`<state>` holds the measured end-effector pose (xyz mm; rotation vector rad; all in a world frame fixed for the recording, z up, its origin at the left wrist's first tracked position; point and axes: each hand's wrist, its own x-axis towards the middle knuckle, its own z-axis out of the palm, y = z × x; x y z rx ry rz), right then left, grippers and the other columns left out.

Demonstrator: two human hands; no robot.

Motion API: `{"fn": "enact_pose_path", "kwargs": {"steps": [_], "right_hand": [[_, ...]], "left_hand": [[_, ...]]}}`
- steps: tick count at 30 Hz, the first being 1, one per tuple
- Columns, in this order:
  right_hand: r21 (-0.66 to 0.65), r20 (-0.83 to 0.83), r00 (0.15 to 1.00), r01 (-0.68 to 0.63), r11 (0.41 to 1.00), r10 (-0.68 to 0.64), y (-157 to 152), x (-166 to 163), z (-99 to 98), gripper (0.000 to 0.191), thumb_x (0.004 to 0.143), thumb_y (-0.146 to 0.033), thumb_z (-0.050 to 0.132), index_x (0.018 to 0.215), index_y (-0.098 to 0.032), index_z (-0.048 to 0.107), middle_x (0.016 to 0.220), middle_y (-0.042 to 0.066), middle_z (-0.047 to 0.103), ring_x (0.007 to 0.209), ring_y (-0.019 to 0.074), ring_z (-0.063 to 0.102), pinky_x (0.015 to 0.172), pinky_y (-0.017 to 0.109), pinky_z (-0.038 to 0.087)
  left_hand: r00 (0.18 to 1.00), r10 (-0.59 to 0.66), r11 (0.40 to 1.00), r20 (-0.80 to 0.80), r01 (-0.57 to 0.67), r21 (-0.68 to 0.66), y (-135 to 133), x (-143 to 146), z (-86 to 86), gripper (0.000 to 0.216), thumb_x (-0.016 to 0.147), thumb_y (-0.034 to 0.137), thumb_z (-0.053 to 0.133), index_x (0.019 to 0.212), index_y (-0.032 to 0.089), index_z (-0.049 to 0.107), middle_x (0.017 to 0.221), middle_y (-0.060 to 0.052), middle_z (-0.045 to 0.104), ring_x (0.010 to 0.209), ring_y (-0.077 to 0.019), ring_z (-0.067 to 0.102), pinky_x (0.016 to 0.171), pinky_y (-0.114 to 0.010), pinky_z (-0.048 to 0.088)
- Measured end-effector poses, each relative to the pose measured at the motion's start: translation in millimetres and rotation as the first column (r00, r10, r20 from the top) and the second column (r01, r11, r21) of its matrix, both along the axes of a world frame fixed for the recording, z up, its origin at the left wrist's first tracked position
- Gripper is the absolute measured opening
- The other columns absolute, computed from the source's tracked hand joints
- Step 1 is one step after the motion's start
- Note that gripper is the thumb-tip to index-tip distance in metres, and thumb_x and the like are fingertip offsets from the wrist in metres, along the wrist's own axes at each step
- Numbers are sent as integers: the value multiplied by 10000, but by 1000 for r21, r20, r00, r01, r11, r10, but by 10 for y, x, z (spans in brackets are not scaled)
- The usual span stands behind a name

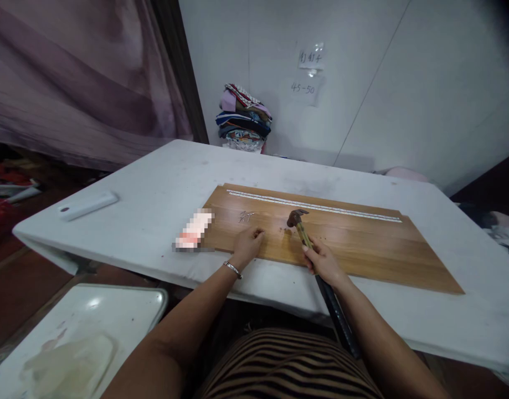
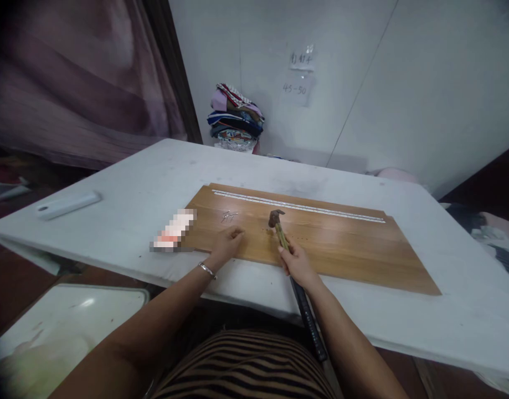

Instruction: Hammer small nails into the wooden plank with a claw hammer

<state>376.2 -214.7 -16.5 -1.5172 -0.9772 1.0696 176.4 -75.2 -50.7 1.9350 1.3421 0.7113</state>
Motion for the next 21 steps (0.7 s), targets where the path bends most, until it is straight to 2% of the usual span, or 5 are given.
{"fn": "enact_pose_path", "kwargs": {"steps": [5, 8, 10, 14, 21], "right_hand": [[2, 4, 1000, 1, 1000, -1, -20, 23, 1, 672, 804, -478, 644, 1385, -157, 544, 546, -93, 456, 386, 99, 379, 352, 230, 346], [8, 7, 1000, 11, 1000, -11, -38, 44, 7, 642, 806, -470, 646, 1359, -157, 560, 558, -92, 452, 397, 99, 386, 354, 229, 346], [8, 2, 1000, 24, 1000, -24, -54, 58, 18, 638, 804, -463, 652, 1358, -161, 558, 573, -89, 459, 405, 100, 397, 356, 228, 347], [-1, -1, 999, 46, 999, -46, -93, 81, 52, 663, 788, -461, 657, 1371, -165, 545, 601, -86, 475, 408, 97, 409, 353, 227, 353], [-9, -11, 998, 66, 998, -66, -153, 116, 58, 706, 791, -470, 640, 1410, -153, 519, 582, -100, 460, 399, 92, 380, 353, 220, 345]], "left_hand": [[998, -26, 999, 52, 29, -45, 18, 226, 16, 173, 904, 236, 603, 958, 218, 766, 983, -31, 780, 903, -182, 700, 806, -284, 518], [995, -75, 997, 64, 76, -9, 38, 387, 70, 161, 900, 206, 614, 915, 217, 773, 976, -36, 772, 938, -184, 688, 850, -295, 519], [990, -125, 991, 63, 122, 62, 49, 489, 117, 168, 893, 175, 616, 907, 208, 780, 1002, -46, 760, 985, -189, 670, 911, -314, 509], [982, -187, 969, -10, 186, 165, 59, 662, 179, 140, 868, 148, 677, 827, 219, 790, 1144, -55, 740, 1139, -211, 616, 1081, -382, 418], [980, -174, 973, -98, 186, 135, 77, 812, 95, 139, 885, 208, 679, 879, 268, 804, 1307, -31, 689, 1390, -259, 430, 1185, -484, 266]]}}
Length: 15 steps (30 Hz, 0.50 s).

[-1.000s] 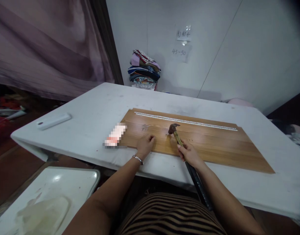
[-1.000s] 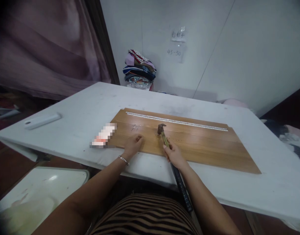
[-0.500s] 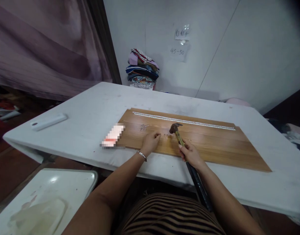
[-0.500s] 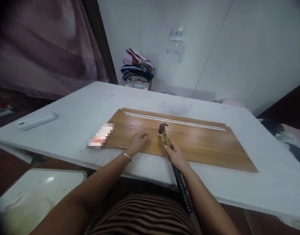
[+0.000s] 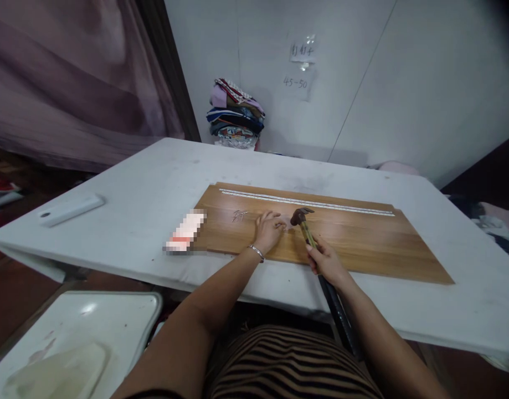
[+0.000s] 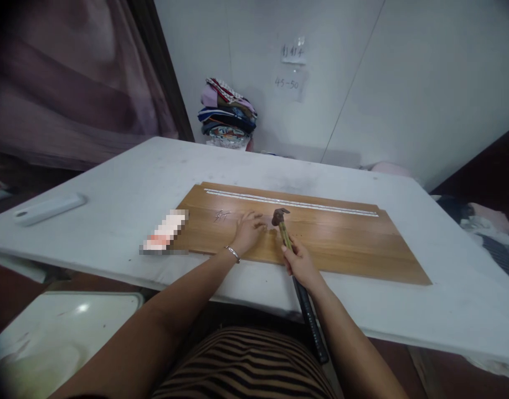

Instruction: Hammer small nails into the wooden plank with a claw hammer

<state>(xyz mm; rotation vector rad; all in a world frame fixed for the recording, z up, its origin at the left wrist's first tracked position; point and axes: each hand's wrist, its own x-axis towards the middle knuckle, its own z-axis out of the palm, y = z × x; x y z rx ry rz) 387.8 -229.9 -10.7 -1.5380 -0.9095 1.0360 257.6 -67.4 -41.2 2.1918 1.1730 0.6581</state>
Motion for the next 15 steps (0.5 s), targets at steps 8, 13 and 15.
{"fn": "enact_pose_path", "kwargs": {"steps": [8, 13, 15], "right_hand": [[11, 2, 1000, 8, 1000, -8, -10, 31, -37, 679, 789, -476, 647, 1381, -161, 539, 593, -95, 461, 398, 93, 394, 350, 224, 349], [17, -1, 1000, 12, 1000, -12, -7, 23, -22, 659, 795, -468, 642, 1368, -156, 543, 598, -96, 457, 402, 90, 388, 345, 223, 340], [15, -5, 1000, 11, 1000, -11, -5, 22, -18, 664, 791, -470, 651, 1365, -154, 543, 602, -93, 465, 402, 90, 392, 346, 225, 340]], "left_hand": [[1000, 3, 999, -3, -3, 33, 37, -7, -119, 166, 892, 211, 651, 868, 278, 801, 1310, -23, 688, 1403, -256, 419, 1197, -481, 248], [1000, -21, 1000, -15, 21, 15, 31, -7, -84, 158, 892, 217, 650, 870, 269, 798, 1307, -23, 689, 1396, -258, 427, 1191, -480, 259], [999, -29, 999, -22, 30, 12, 24, -1, -69, 157, 890, 212, 649, 877, 267, 796, 1310, -22, 688, 1396, -258, 429, 1189, -483, 260]]}}
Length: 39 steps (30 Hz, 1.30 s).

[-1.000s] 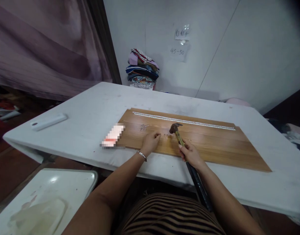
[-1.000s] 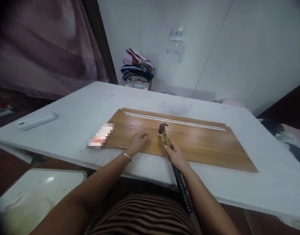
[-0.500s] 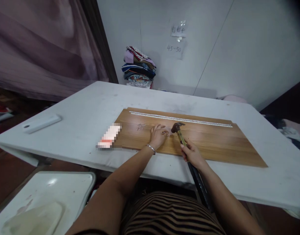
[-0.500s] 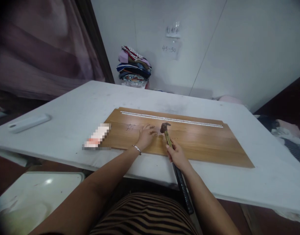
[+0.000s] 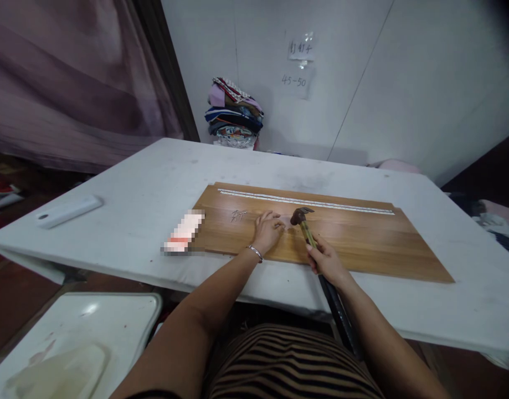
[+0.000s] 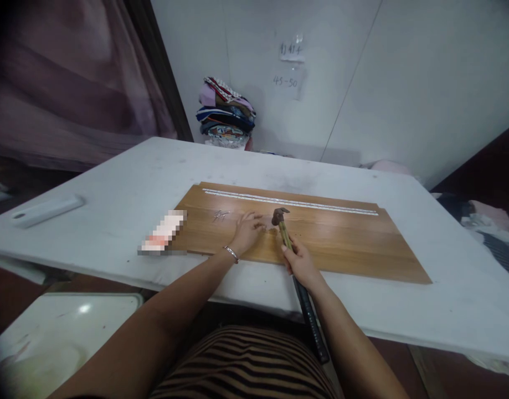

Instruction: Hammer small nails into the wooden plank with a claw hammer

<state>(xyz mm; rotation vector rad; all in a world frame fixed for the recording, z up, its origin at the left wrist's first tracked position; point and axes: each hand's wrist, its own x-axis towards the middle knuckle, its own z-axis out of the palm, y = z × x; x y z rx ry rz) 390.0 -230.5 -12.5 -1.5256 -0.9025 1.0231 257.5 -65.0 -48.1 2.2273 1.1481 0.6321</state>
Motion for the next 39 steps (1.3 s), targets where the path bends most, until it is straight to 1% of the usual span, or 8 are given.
{"fn": "enact_pose_path", "kwargs": {"steps": [9, 16, 23, 26, 30, 36, 39], "right_hand": [[1, 7, 1000, -13, 1000, 13, -8, -20, 7, 697, 804, -472, 637, 1406, -138, 531, 558, -102, 444, 389, 88, 368, 353, 220, 343], [28, -3, 999, -52, 998, 52, -3, -51, 8, 689, 828, -468, 648, 1419, -134, 533, 526, -104, 430, 383, 93, 358, 350, 221, 343], [6, -20, 997, -68, 998, 68, 18, -88, -1, 708, 837, -458, 651, 1454, -142, 505, 526, -97, 449, 385, 100, 384, 356, 222, 351], [4, -27, 997, -74, 997, 74, 26, -102, -2, 723, 828, -463, 658, 1456, -138, 505, 528, -96, 450, 383, 100, 387, 350, 222, 342], [24, -19, 997, -75, 997, 76, 31, -108, 17, 699, 829, -460, 642, 1440, -144, 521, 541, -97, 454, 385, 90, 373, 353, 217, 344], [12, -28, 996, -88, 996, 88, 25, -119, 10, 723, 827, -450, 645, 1463, -144, 489, 546, -102, 447, 396, 99, 388, 352, 220, 354], [-19, -28, 997, -78, 997, 77, 24, -128, -14, 712, 824, -454, 652, 1436, -123, 502, 553, -92, 473, 389, 102, 394, 351, 230, 357]], "left_hand": [[999, -38, 999, -24, 38, 18, -47, 20, 21, 139, 884, 185, 660, 886, 238, 788, 1294, -50, 700, 1393, -272, 440, 1186, -491, 270], [998, -43, 999, -36, 44, 26, -39, 19, -7, 130, 907, 214, 666, 880, 246, 789, 1299, -30, 697, 1390, -264, 438, 1180, -479, 270], [996, -81, 997, -36, 81, 19, -25, 0, -12, 124, 904, 227, 678, 898, 260, 798, 1290, -10, 701, 1386, -271, 436, 1168, -485, 275], [995, -86, 996, -42, 87, 22, -19, 3, -22, 133, 902, 222, 674, 884, 262, 800, 1272, -9, 707, 1377, -275, 435, 1152, -489, 288], [996, -87, 996, -36, 88, 24, -14, 4, -32, 145, 904, 221, 669, 883, 267, 804, 1267, -16, 708, 1378, -278, 430, 1137, -494, 302], [996, -87, 996, -35, 88, 21, -19, 2, -7, 132, 890, 221, 686, 874, 268, 808, 1244, -17, 722, 1359, -276, 454, 1142, -490, 311], [996, -86, 996, -29, 87, 26, -24, 3, -1, 120, 880, 219, 701, 892, 269, 809, 1233, -21, 728, 1354, -284, 463, 1134, -488, 317]]}}
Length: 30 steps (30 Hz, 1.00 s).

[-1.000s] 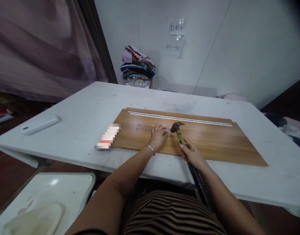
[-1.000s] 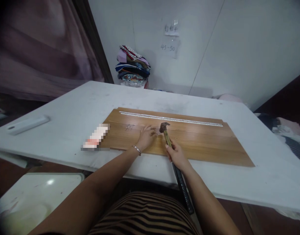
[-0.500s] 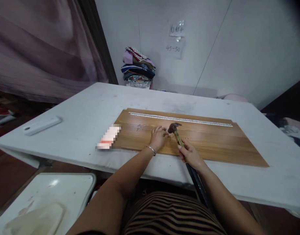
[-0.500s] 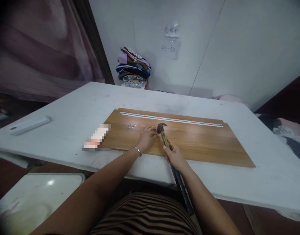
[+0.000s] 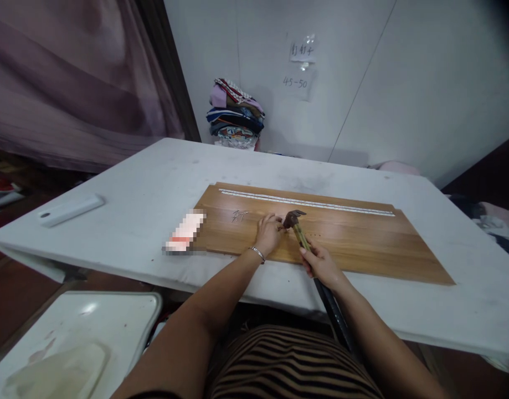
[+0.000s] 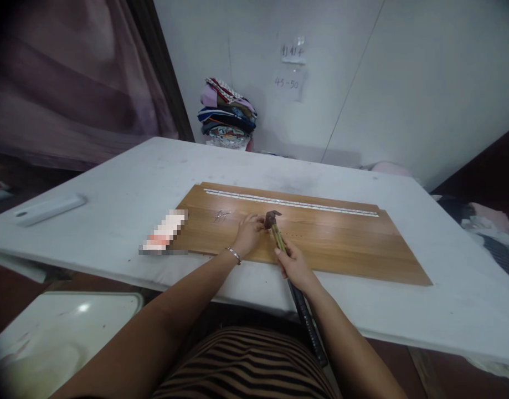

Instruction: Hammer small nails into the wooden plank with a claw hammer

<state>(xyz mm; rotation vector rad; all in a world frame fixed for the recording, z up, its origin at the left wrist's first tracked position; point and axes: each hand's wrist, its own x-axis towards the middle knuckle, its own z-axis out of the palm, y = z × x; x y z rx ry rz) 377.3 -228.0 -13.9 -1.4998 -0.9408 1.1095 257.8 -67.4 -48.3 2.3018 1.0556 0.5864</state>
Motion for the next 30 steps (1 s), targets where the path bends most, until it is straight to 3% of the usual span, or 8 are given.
{"fn": "enact_pose_path", "kwargs": {"steps": [8, 16, 23, 26, 30], "right_hand": [[41, 7, 1000, 5, 999, -6, 5, 8, 58, 679, 824, -446, 652, 1420, -148, 521, 582, -86, 471, 395, 95, 382, 352, 227, 347], [-16, 21, 1000, -4, 1000, 5, -8, 8, 3, 759, 833, -459, 649, 1488, -125, 461, 537, -93, 465, 378, 107, 392, 355, 230, 351], [18, 26, 1000, -2, 1000, 1, -2, 27, 36, 686, 830, -451, 646, 1436, -159, 511, 539, -95, 459, 387, 100, 383, 357, 225, 348], [19, 35, 999, 12, 1000, -13, -2, 33, 64, 690, 821, -455, 645, 1426, -153, 510, 535, -99, 457, 384, 100, 382, 357, 228, 346], [22, 31, 1000, -1, 1000, 0, -6, 38, 106, 697, 823, -456, 644, 1429, -147, 496, 533, -100, 459, 386, 105, 390, 358, 230, 350]], "left_hand": [[1000, 4, 1000, 14, -4, 6, 5, 2, -30, 139, 893, 210, 685, 854, 273, 802, 1232, -13, 727, 1337, -270, 476, 1123, -482, 310], [1000, 2, 1000, -1, -2, -12, 8, 5, -5, 123, 883, 213, 693, 891, 268, 804, 1220, -16, 733, 1348, -269, 466, 1129, -465, 310], [1000, 5, 1000, 12, -5, 0, -6, 14, -10, 137, 882, 203, 677, 880, 261, 801, 1217, -25, 732, 1296, -251, 508, 1123, -479, 332], [999, 6, 1000, 43, -6, 2, -1, 8, -7, 162, 876, 199, 668, 960, 254, 794, 1229, -42, 727, 1265, -249, 541, 1121, -463, 360], [993, 7, 1000, 120, -10, 24, 71, -126, 49, 386, 834, 112, 610, 1179, 228, 740, 1264, -65, 712, 1227, -227, 587, 1109, -394, 421]]}}
